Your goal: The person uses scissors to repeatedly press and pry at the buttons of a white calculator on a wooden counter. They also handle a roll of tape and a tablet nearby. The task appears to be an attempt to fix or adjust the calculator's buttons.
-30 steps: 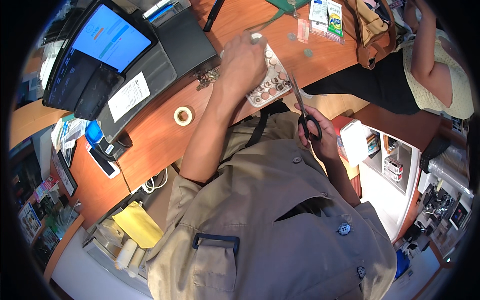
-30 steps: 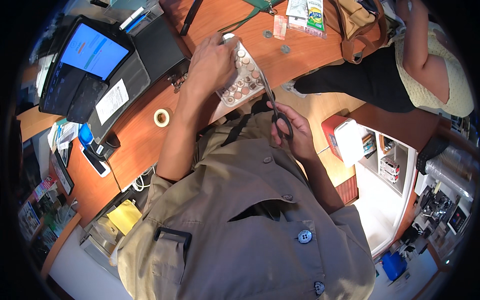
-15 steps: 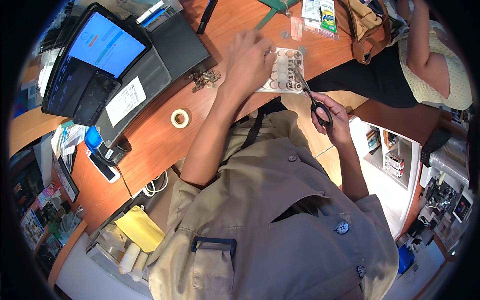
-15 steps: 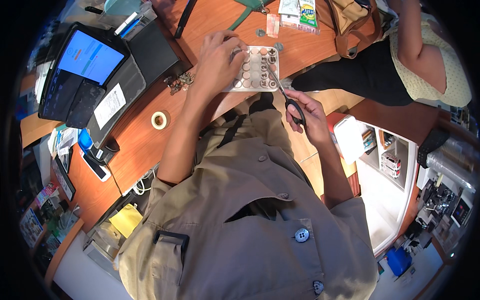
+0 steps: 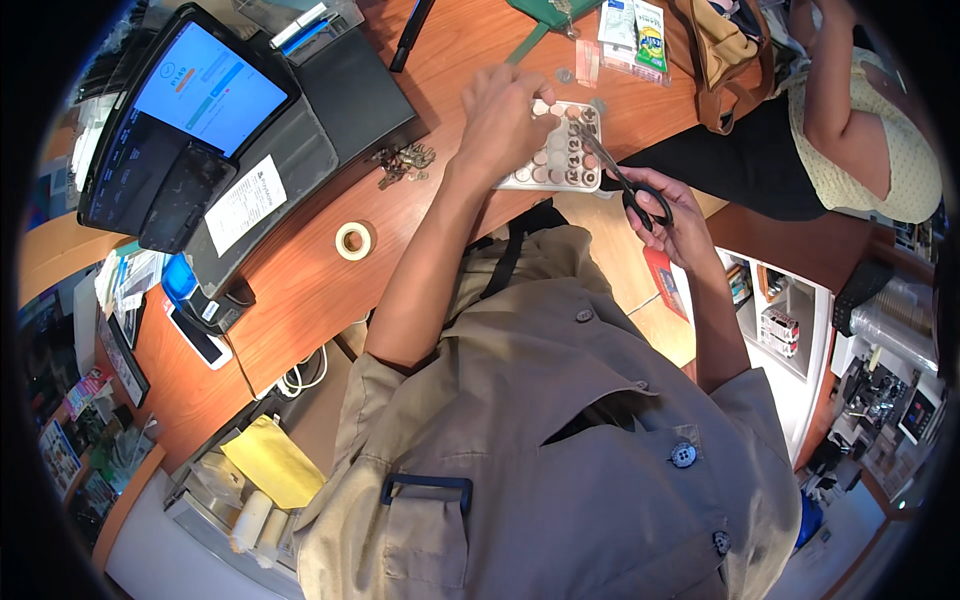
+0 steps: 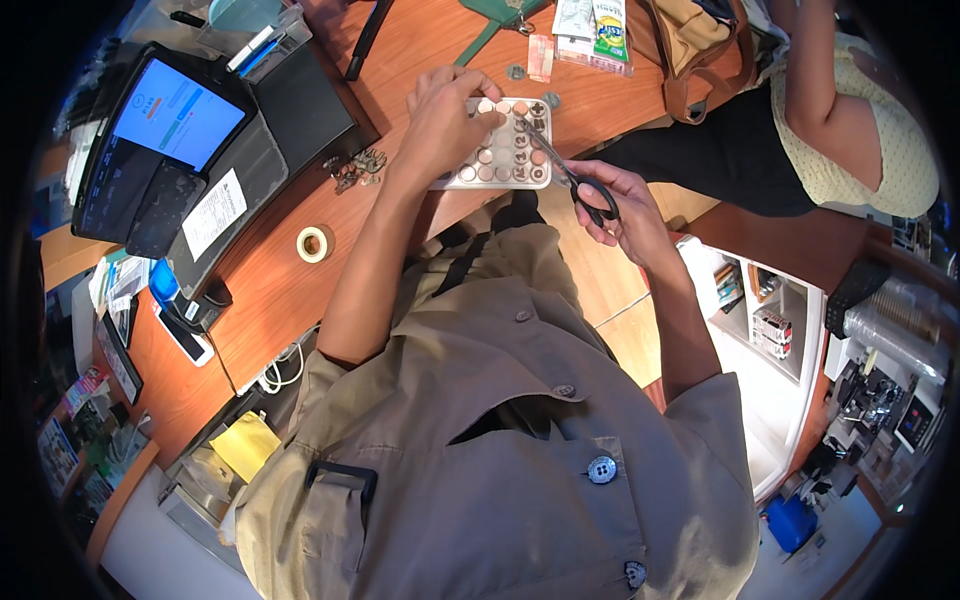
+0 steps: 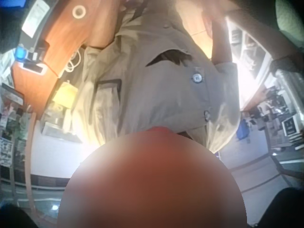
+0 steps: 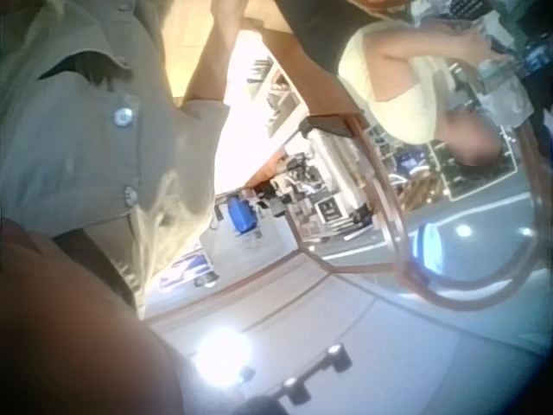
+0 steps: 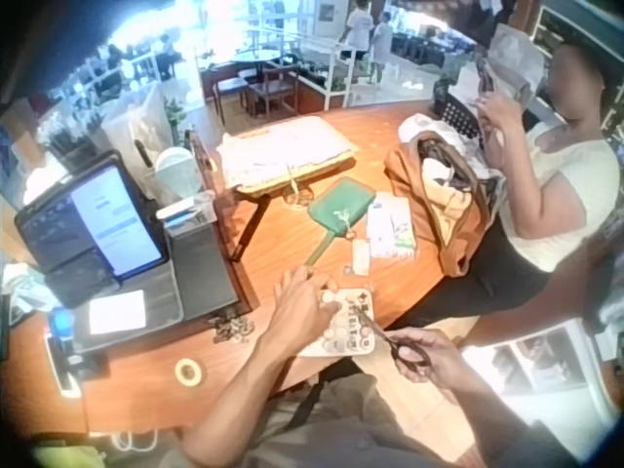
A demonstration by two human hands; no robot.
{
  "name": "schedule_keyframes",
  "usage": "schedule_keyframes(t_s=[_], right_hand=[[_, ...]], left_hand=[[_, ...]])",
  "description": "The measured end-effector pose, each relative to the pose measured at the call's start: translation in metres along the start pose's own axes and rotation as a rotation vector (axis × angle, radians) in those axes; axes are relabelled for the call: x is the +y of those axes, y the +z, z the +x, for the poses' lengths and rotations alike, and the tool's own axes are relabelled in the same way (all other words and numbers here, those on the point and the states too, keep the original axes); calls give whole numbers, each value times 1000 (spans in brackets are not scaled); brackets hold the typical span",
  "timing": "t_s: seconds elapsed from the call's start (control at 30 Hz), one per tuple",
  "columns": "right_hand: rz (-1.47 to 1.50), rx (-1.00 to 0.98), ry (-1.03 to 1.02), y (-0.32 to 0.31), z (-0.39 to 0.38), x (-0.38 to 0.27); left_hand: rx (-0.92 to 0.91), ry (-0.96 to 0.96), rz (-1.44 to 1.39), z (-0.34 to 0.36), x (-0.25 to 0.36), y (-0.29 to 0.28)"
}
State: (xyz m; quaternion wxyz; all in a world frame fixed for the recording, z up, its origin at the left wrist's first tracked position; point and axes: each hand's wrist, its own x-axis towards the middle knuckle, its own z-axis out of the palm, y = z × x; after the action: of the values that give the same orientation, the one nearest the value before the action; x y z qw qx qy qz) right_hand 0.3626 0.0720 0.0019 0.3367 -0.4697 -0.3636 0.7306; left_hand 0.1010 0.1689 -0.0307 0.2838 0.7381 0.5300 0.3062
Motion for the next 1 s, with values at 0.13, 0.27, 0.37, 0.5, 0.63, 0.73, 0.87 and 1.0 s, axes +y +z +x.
schedule_keyframes(t_s=[0.13, 0.27, 0.37, 0.5, 0.63, 0.73, 0.87, 1.0], right_hand=[[-118, -14, 15, 0, 2, -8], [-185, -9, 17, 2, 4, -10], [-286, -20, 24, 2, 7, -10], [-377, -23, 22, -2, 11, -9], [-416, -20, 17, -7, 12, -7], [-419, -36, 3, -10, 13, -5], [-425, -25, 4, -13, 15, -3], [-419, -4, 21, -15, 16, -2]], left_hand=[[-17, 10, 3, -1, 0, -1], [-24, 13, -1, 0, -1, -1], [-28, 5, -2, 0, -1, -2], [-41, 0, -6, 0, -1, -2], [-46, 7, 0, 0, 1, -3], [-51, 7, 5, 0, 1, -4], [-54, 7, 7, 0, 2, -4], [-42, 19, 14, 0, 2, -3]])
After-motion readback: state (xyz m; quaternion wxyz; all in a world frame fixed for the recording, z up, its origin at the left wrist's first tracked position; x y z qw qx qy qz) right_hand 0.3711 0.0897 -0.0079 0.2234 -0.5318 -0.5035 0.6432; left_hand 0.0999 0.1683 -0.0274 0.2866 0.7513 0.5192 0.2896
